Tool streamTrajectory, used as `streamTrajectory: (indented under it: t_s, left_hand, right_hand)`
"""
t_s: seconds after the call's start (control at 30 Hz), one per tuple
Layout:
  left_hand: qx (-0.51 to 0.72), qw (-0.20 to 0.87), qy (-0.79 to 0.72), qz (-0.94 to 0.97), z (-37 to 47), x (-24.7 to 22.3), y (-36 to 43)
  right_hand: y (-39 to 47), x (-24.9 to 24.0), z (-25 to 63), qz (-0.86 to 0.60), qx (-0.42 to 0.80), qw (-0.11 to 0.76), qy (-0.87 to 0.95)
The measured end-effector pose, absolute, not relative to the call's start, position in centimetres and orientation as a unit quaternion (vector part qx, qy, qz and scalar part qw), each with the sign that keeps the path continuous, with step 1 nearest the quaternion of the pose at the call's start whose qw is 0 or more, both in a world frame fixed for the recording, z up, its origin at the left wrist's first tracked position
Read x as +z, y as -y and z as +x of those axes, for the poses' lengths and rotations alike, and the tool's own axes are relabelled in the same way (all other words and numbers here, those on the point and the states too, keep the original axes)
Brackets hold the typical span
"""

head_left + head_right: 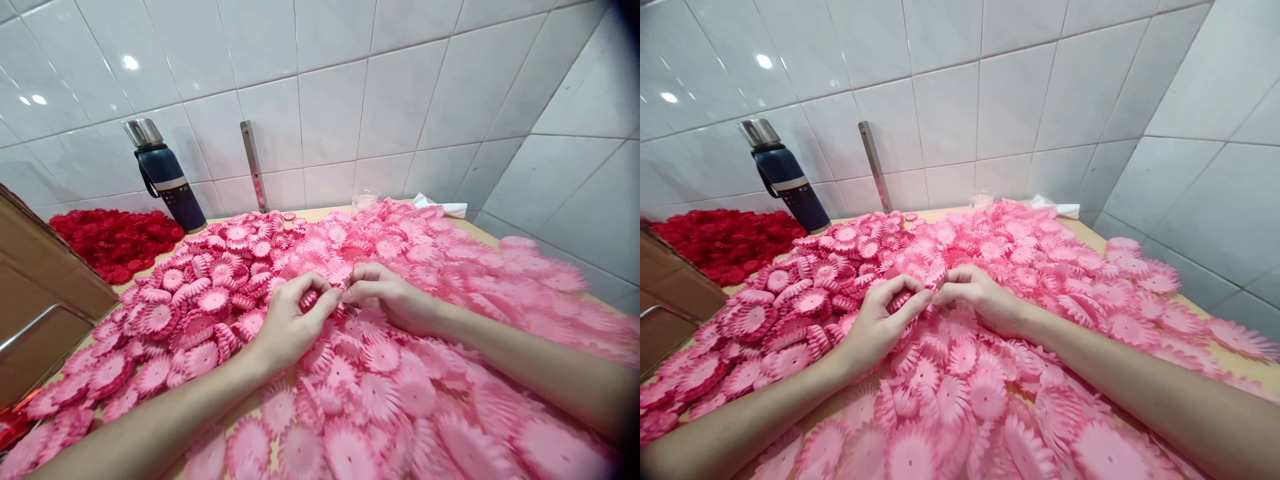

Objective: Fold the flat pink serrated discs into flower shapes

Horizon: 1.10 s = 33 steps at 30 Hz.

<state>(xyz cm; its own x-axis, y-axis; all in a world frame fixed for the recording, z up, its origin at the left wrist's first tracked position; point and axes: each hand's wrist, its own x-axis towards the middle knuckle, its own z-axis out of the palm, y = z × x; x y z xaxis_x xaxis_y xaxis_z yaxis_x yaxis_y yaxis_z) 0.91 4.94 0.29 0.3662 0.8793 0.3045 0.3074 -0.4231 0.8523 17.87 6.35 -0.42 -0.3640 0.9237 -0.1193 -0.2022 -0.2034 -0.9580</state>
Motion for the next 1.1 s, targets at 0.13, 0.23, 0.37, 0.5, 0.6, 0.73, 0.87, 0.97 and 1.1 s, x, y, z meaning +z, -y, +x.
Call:
streamTrajectory:
  t_s: [0.13, 0.23, 0.37, 0.5, 0.6, 0.73, 0.87, 0.97, 1.1]
  left_hand:
    - [0.397, 0.361, -0.396, 0.745, 0.87, 0.27, -4.93]
    - [0.398, 0.363, -0.395, 0.744, 0.85, 0.25, -4.87]
    - [0.396, 0.371, -0.392, 0.743, 0.89, 0.35, -4.85]
    - [0.398, 0.375, -0.39, 0.741, 0.92, 0.48, -4.84]
    - [0.398, 0.376, -0.392, 0.739, 0.93, 0.5, -4.81]
    - [0.398, 0.375, -0.395, 0.738, 0.94, 0.51, -4.81]
    - [0.397, 0.378, -0.393, 0.738, 0.9, 0.53, -4.78]
    - [0.398, 0.384, -0.389, 0.737, 0.87, 0.49, -4.76]
    - [0.397, 0.387, -0.384, 0.738, 0.85, 0.41, -4.78]
  right_hand:
    - [-6.28, -0.37, 17.89, -0.377, 0.681, 0.419, 0.468]
    - [-6.27, -0.3, 17.93, -0.375, 0.69, 0.419, 0.455]
    - [-6.34, -0.27, 17.98, -0.372, 0.703, 0.42, 0.438]
    - [-6.35, -0.26, 18.02, -0.373, 0.708, 0.422, 0.426]
    - [-6.34, -0.2, 18.06, -0.38, 0.707, 0.422, 0.422]
    - [-6.36, -0.12, 18.06, -0.386, 0.703, 0.421, 0.424]
    - [-6.45, -0.23, 18.04, -0.379, 0.708, 0.424, 0.419]
    - [-6.57, -0.39, 18.1, -0.367, 0.708, 0.428, 0.426]
    - [-6.71, -0.54, 18.21, -0.363, 0.705, 0.429, 0.433]
